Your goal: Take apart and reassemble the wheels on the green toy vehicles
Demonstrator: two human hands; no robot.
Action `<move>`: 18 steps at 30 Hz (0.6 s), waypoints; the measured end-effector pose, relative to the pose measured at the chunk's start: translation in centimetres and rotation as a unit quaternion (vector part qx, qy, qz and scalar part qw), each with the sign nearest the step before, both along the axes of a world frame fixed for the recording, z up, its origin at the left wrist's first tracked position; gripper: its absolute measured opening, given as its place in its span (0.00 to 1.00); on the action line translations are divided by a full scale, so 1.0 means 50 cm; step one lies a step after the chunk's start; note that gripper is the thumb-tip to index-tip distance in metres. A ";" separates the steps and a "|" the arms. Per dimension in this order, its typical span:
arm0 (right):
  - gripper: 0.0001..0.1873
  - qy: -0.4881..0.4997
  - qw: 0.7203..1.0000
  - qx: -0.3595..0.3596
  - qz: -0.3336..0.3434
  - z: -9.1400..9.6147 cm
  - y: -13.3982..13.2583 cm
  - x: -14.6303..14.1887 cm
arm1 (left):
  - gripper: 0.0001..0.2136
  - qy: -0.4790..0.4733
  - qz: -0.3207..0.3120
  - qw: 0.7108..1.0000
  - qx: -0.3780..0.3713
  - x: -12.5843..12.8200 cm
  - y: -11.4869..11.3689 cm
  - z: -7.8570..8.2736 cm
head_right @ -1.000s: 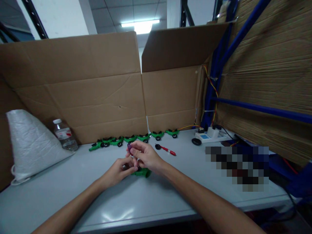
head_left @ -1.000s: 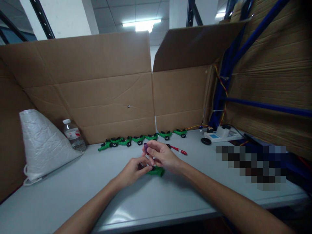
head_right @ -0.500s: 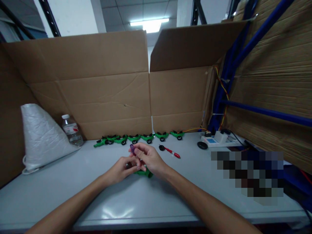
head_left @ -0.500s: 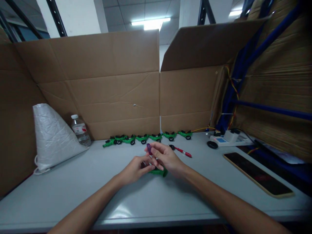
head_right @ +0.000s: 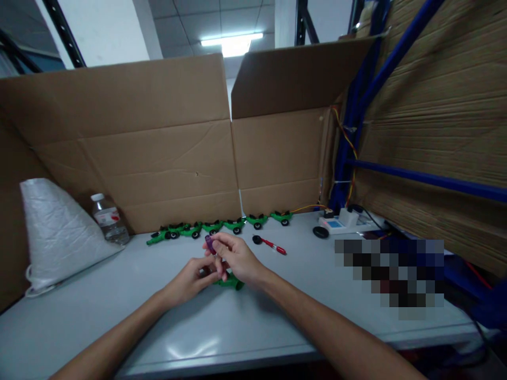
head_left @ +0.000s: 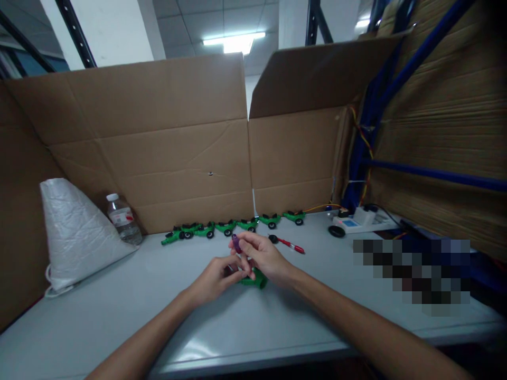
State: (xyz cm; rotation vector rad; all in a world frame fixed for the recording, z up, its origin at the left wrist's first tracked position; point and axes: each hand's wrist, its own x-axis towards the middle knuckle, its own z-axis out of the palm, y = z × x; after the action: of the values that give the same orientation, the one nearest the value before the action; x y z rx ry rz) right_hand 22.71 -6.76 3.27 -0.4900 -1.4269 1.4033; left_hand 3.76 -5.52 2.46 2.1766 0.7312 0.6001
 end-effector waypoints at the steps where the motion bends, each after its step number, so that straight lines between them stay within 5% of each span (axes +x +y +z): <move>1: 0.23 0.002 1.000 0.004 0.000 -0.001 0.002 -0.001 | 0.17 0.000 0.000 1.000 0.002 0.001 0.000 0.000; 18: 0.22 0.009 1.000 0.011 -0.009 -0.005 0.002 -0.002 | 0.16 0.010 0.007 1.000 0.023 0.002 0.003 -0.006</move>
State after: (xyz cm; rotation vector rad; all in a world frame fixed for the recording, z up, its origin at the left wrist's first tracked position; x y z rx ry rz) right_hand 22.62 -6.68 3.01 -0.4734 -1.4183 1.3720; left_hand 3.85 -5.36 2.16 2.2240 0.7500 0.6072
